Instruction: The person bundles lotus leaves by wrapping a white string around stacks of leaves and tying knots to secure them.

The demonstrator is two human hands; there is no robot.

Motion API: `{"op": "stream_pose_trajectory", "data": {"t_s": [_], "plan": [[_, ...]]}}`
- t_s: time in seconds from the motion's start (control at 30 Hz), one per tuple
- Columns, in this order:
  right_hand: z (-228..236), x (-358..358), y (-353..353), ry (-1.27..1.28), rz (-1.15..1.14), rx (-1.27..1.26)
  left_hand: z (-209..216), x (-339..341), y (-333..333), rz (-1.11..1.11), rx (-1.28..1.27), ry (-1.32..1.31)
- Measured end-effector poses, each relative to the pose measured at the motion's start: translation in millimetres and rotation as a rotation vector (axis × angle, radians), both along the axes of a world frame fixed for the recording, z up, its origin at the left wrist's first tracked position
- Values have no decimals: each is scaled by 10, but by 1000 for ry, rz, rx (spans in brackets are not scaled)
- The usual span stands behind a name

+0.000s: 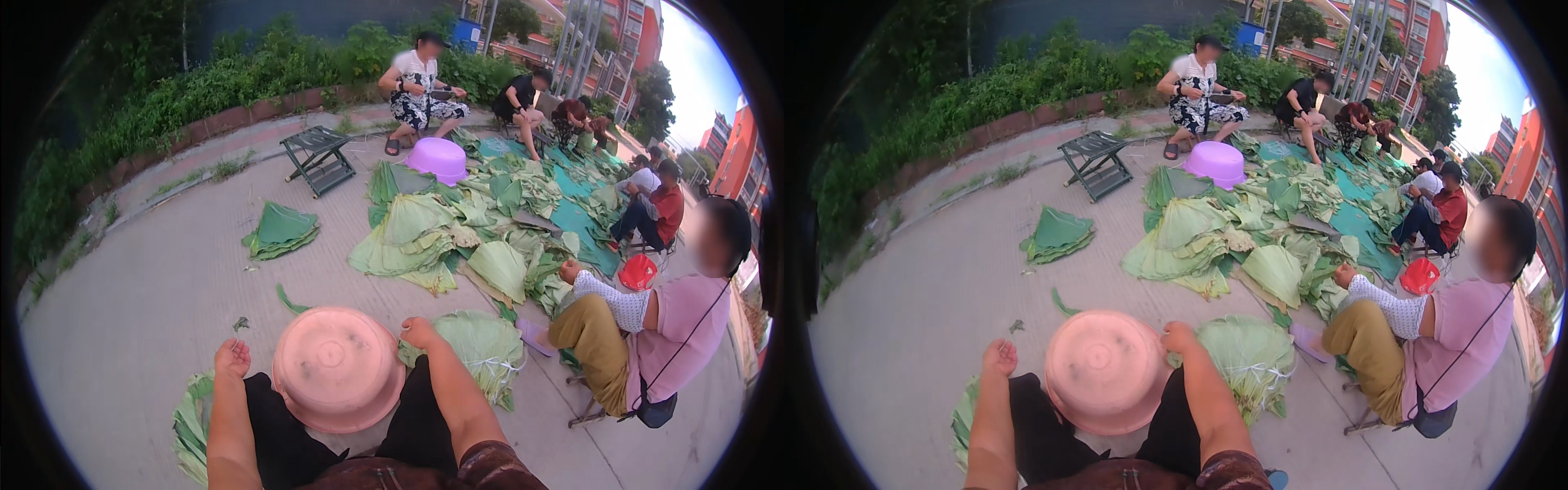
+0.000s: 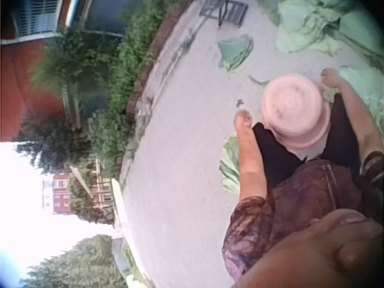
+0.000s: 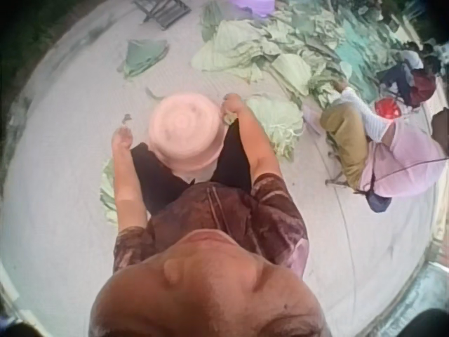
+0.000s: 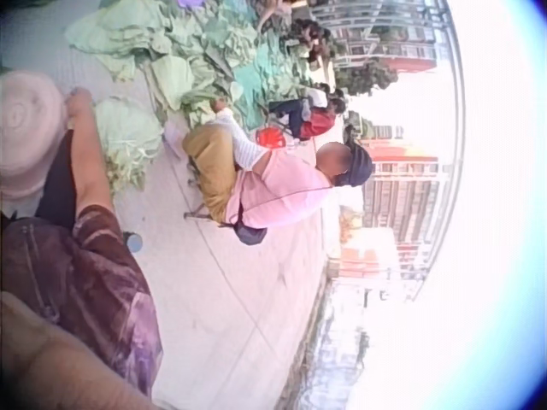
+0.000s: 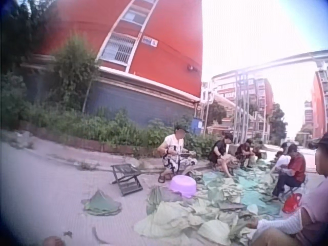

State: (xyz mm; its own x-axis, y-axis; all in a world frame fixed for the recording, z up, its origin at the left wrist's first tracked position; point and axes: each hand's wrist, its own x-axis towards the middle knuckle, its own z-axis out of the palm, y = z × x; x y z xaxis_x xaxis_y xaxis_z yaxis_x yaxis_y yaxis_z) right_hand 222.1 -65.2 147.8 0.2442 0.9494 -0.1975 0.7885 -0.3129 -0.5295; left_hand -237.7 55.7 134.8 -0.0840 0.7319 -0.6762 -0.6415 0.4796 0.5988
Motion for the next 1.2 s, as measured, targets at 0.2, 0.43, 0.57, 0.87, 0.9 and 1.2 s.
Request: {"op": "stream_pose_trajectory", "data": {"t_s": [0.2, 0.43, 0.57, 0.87, 0.9, 1.2], "plan": [[4, 56, -56, -16, 39, -107, -44, 50, 29, -23, 1, 6], [12, 41, -95, -37, 51, -124, -26, 82, -6, -48, 10, -7], [-3, 59, -102, -42, 51, -123, 7, 94, -15, -44, 6, 1], [-87, 77, -107, -58, 50, -75, 2, 88, -20, -50, 6, -4], [-88, 83, -102, -64, 53, -103, 3, 93, -22, -49, 11, -2], [-10, 53, -106, -96, 82, -138, 50, 101, -36, -36, 6, -13]]}}
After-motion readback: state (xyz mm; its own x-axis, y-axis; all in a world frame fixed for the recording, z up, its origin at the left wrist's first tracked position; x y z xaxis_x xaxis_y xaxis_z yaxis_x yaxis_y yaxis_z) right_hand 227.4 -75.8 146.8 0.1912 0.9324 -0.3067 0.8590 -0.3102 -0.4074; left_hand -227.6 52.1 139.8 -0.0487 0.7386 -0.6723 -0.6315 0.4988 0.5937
